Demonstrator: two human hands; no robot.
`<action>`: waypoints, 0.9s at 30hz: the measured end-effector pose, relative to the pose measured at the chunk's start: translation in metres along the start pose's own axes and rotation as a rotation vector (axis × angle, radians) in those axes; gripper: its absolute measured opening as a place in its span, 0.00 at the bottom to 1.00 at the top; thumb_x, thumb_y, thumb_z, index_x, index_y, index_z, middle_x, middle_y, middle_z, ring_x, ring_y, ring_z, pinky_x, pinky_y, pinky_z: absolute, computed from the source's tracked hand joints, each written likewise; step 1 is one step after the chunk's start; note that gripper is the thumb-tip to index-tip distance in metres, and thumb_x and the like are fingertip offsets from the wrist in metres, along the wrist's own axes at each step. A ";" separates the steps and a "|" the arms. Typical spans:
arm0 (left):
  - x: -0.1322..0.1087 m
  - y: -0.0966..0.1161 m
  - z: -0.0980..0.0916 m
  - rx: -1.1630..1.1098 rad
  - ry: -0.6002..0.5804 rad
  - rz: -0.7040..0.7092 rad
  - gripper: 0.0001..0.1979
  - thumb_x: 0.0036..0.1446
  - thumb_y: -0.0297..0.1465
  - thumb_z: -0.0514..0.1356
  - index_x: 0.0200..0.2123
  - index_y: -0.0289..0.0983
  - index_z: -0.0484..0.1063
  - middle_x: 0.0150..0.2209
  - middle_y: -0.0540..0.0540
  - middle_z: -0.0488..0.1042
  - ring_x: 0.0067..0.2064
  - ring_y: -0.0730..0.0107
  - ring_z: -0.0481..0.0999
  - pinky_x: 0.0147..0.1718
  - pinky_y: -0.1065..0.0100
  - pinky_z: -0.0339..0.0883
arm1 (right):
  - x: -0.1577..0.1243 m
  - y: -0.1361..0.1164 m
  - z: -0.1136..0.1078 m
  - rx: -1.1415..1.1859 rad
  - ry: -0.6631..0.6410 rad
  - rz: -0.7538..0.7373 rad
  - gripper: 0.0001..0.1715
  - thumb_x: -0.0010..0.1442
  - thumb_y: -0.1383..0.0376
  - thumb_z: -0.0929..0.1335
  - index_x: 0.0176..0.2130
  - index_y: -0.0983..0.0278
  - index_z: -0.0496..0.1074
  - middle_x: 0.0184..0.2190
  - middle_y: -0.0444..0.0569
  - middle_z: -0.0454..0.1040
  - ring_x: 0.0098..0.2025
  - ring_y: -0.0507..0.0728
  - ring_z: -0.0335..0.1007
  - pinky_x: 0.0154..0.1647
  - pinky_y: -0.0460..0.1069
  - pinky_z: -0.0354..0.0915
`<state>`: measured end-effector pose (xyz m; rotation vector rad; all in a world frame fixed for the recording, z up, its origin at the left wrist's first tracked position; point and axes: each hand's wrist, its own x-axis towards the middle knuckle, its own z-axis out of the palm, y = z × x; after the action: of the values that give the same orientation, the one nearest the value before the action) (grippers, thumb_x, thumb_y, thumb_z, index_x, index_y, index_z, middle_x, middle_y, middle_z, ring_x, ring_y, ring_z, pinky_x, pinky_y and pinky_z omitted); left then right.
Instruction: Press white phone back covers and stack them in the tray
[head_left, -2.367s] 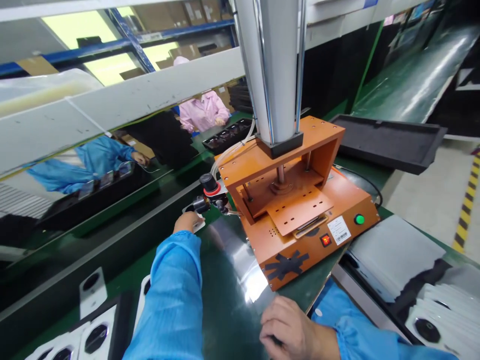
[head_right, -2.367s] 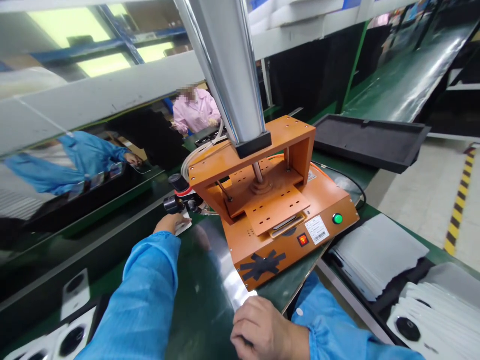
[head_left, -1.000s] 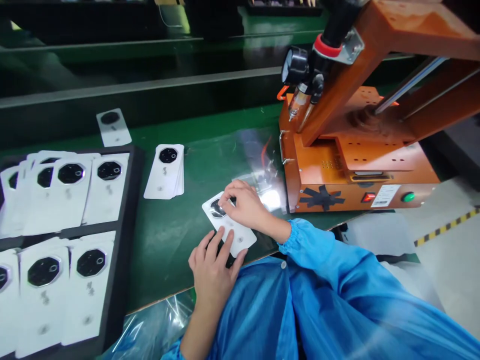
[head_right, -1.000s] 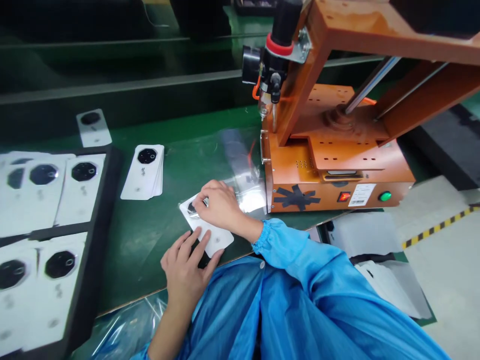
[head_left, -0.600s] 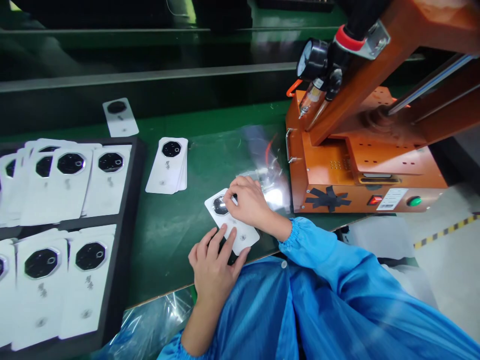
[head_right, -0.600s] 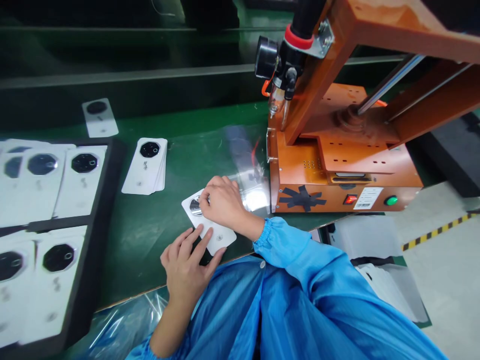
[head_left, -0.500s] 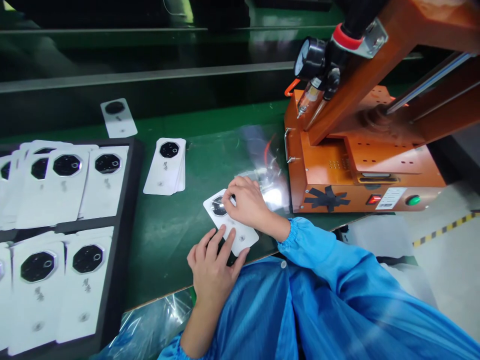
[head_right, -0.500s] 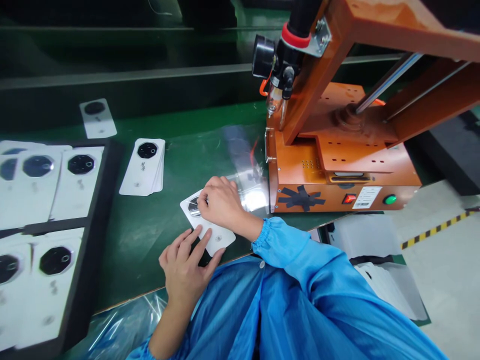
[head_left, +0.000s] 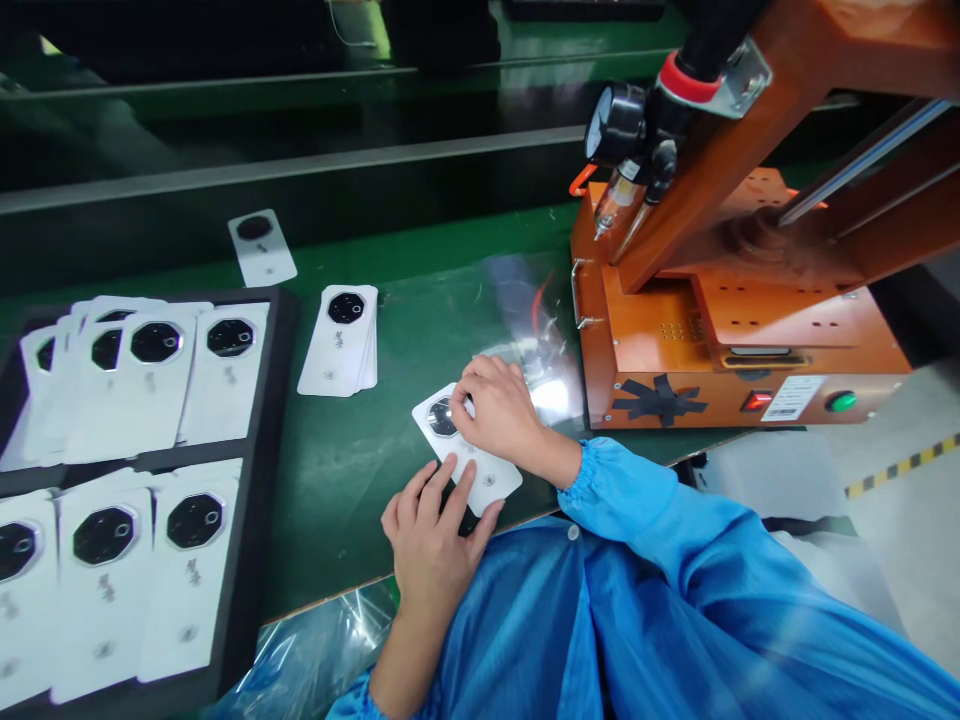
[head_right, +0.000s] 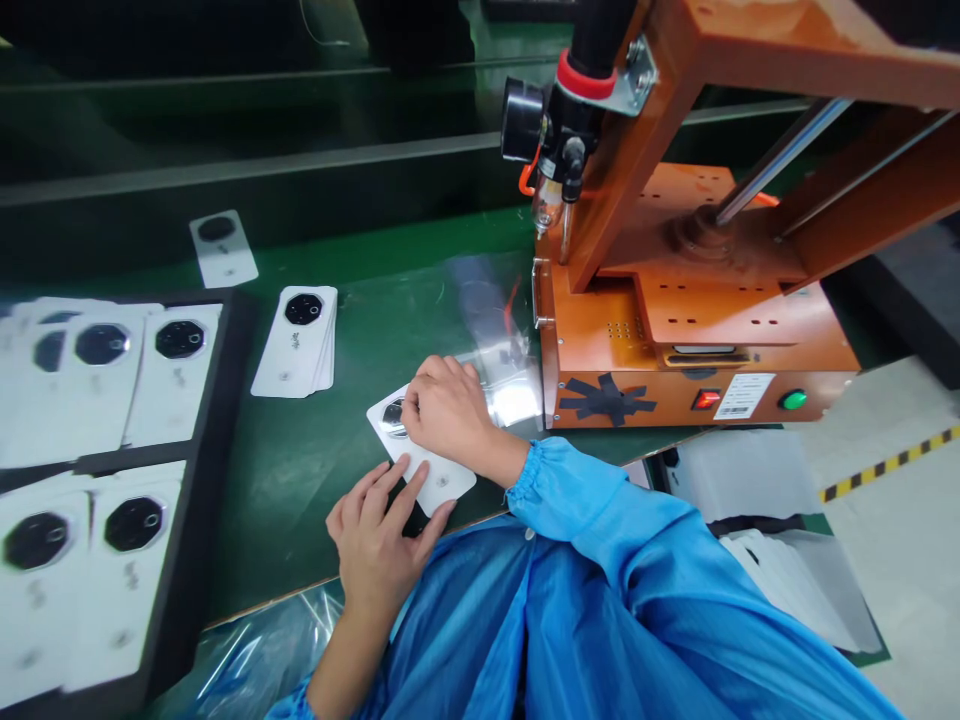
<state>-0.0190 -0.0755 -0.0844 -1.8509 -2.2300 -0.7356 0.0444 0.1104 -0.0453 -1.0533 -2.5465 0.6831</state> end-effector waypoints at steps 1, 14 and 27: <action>0.000 0.000 0.000 0.000 0.002 0.000 0.23 0.58 0.42 0.69 0.56 0.43 0.75 0.56 0.41 0.78 0.57 0.50 0.74 0.52 0.52 0.59 | 0.000 0.001 0.001 -0.006 0.007 -0.009 0.09 0.63 0.67 0.67 0.32 0.63 0.75 0.43 0.49 0.74 0.47 0.59 0.65 0.47 0.55 0.54; -0.001 0.000 0.001 -0.008 -0.035 -0.017 0.24 0.59 0.42 0.67 0.57 0.44 0.74 0.57 0.40 0.77 0.58 0.50 0.73 0.54 0.52 0.58 | -0.018 -0.004 -0.018 -0.204 0.079 -0.152 0.13 0.70 0.60 0.66 0.44 0.65 0.77 0.47 0.54 0.74 0.47 0.62 0.63 0.44 0.57 0.54; -0.019 -0.022 -0.028 -0.033 -0.040 0.223 0.24 0.60 0.31 0.68 0.59 0.41 0.73 0.55 0.42 0.80 0.49 0.56 0.78 0.47 0.58 0.65 | -0.102 0.000 -0.075 0.004 -0.201 -0.477 0.23 0.69 0.60 0.66 0.61 0.63 0.67 0.52 0.51 0.77 0.52 0.58 0.71 0.49 0.55 0.64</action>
<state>-0.0415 -0.1078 -0.0736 -2.1030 -2.0006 -0.7045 0.1473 0.0594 0.0082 -0.3556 -2.8095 0.6818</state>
